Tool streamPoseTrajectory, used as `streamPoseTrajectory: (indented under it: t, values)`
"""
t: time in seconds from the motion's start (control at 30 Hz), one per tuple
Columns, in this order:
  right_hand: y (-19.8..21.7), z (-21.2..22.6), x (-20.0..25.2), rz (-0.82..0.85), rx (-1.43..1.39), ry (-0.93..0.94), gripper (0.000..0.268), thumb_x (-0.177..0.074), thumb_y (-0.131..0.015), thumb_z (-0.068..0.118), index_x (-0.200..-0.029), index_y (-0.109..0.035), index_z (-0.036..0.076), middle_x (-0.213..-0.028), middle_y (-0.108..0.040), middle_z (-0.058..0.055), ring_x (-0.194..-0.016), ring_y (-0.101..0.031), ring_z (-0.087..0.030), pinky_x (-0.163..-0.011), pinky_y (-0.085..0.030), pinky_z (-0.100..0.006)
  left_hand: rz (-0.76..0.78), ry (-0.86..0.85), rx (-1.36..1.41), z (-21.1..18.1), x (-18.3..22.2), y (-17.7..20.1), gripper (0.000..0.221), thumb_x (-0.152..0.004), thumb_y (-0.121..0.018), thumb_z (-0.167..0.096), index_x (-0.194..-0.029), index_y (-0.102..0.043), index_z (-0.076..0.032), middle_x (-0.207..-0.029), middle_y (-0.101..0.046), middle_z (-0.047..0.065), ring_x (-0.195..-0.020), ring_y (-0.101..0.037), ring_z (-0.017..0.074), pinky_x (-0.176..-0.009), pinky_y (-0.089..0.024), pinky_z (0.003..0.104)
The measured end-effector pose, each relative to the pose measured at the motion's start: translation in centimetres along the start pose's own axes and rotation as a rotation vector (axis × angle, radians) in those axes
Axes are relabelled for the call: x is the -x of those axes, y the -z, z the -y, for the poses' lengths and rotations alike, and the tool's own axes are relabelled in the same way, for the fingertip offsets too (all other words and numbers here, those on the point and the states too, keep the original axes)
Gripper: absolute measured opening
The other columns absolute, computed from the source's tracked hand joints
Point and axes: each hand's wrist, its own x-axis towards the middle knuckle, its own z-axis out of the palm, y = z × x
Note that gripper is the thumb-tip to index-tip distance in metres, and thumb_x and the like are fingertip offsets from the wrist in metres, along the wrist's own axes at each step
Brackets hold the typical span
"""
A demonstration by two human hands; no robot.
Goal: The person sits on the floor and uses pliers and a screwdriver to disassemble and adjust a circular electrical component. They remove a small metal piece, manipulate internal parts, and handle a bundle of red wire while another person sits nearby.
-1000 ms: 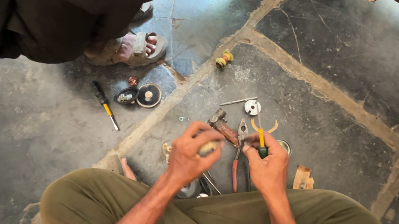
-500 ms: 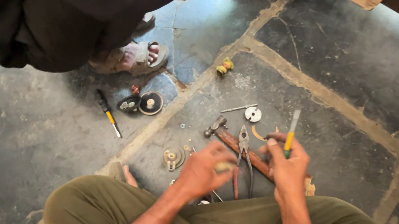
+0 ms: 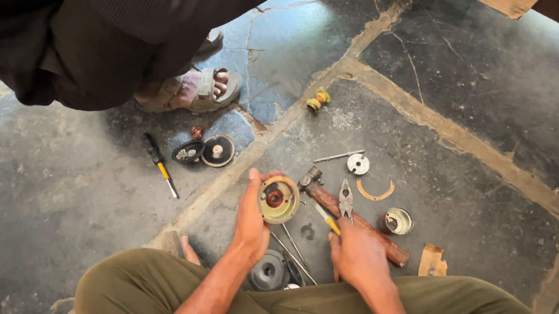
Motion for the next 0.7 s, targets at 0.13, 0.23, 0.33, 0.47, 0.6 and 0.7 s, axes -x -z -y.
streamPoseTrajectory:
  t: [0.13,0.23,0.33,0.47,0.6,0.7]
  values:
    - [-0.3,1.0,0.2,-0.192,-0.025,0.158,0.034,-0.087,-0.072,0.023,-0.114,-0.064,0.003,-0.106,-0.066,-0.020,-0.098,-0.065,-0.041,-0.080,-0.052,-0.052,0.025,0.026,0.008,0.0,0.1,-0.5,0.049,-0.107,-0.041,-0.043,-0.125,-0.062,-0.003,-0.111,-0.071,0.008,-0.102,-0.069,0.0178,-0.087,-0.057,0.034]
    - [0.3,2.2,0.6,-0.230,-0.326,0.193,0.032,-0.086,-0.075,0.022,-0.112,-0.068,0.004,-0.105,-0.066,-0.015,-0.098,-0.068,-0.033,-0.077,-0.055,-0.043,0.092,0.066,0.004,0.6,1.1,-1.1,0.047,-0.108,-0.040,-0.041,-0.128,-0.060,-0.004,-0.116,-0.069,0.008,-0.106,-0.067,0.0164,-0.091,-0.056,0.033]
    - [0.7,3.7,0.7,-0.289,-0.453,0.249,0.035,-0.080,-0.080,0.020,-0.110,-0.072,0.004,-0.107,-0.065,-0.013,-0.100,-0.067,-0.030,-0.082,-0.054,-0.040,0.183,0.138,0.007,0.6,2.0,-1.9,0.045,-0.108,-0.039,-0.040,-0.132,-0.058,-0.008,-0.120,-0.066,0.006,-0.109,-0.063,0.0151,-0.091,-0.052,0.033]
    - [0.0,4.6,1.0,-0.396,-0.383,0.234,0.041,-0.079,-0.083,0.018,-0.116,-0.073,0.003,-0.115,-0.060,-0.016,-0.107,-0.062,-0.033,-0.092,-0.049,-0.041,0.323,0.118,0.044,0.5,2.9,-2.4,0.044,-0.111,-0.038,-0.037,-0.136,-0.055,-0.005,-0.125,-0.063,0.006,-0.115,-0.059,0.0143,-0.100,-0.050,0.032]
    - [-0.9,4.6,1.0,-0.444,-0.415,0.262,0.040,-0.077,-0.084,0.017,-0.114,-0.075,0.004,-0.126,-0.059,-0.016,-0.114,-0.060,-0.032,-0.097,-0.048,-0.042,0.328,0.092,0.010,0.6,3.0,-2.5,0.044,-0.110,-0.037,-0.037,-0.136,-0.053,-0.006,-0.125,-0.063,0.006,-0.117,-0.058,0.0145,-0.101,-0.048,0.032]
    - [-1.2,4.3,0.7,-0.480,-0.431,0.249,0.036,-0.073,-0.086,0.015,-0.106,-0.077,0.005,-0.131,-0.058,-0.017,-0.119,-0.057,-0.035,-0.099,-0.046,-0.043,0.327,0.076,-0.036,0.9,3.1,-2.5,0.044,-0.110,-0.038,-0.038,-0.138,-0.052,-0.007,-0.125,-0.061,0.005,-0.116,-0.057,0.0140,-0.101,-0.047,0.032]
